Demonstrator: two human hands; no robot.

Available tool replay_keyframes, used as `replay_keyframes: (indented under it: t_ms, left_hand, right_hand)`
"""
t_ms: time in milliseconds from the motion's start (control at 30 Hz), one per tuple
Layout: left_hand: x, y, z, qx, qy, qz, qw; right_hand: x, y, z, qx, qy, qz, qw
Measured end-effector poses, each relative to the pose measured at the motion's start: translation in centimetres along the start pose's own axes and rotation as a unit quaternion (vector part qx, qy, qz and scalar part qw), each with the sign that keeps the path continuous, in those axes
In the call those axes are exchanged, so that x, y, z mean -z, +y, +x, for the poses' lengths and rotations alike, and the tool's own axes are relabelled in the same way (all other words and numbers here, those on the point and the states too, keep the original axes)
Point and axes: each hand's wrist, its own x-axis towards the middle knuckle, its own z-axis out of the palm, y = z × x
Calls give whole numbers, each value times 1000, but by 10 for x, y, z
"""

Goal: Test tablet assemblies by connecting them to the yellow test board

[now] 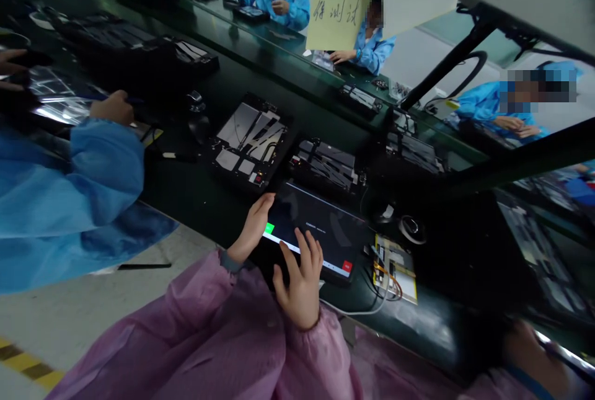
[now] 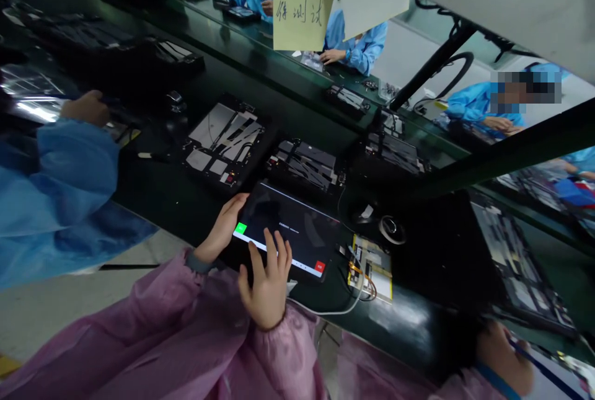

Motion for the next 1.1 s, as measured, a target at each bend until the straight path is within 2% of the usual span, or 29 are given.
replay_keyframes:
  t_ms: [200,633,733,833,900,1000,1100]
  left_hand:
    - [0,3,-3,7,-17,1,1000]
    - [0,9,-7,-5,-21,37,999]
    - [1,8,-7,-4,-13,40,999]
    - [2,6,-6,-6,-15,48,999]
    - [3,4,-5,4,-24,60,998]
    - [2,5,-4,15,-45,66,997]
    - [-1,6,-4,4,-47,54,997]
  right_hand:
    - [-4,9,-14,-49,-2,16,999]
    - [-6,4,-6,-35,-18,-15,999]
    - [4,7,-1,-42,-16,-2,999]
    - [29,19,20,-46,31,22,998]
    - [47,32,45,-50,48,16,997]
    - [59,53,94,-32,-9,11,999]
    - [45,66,142,-18,-106,7,994]
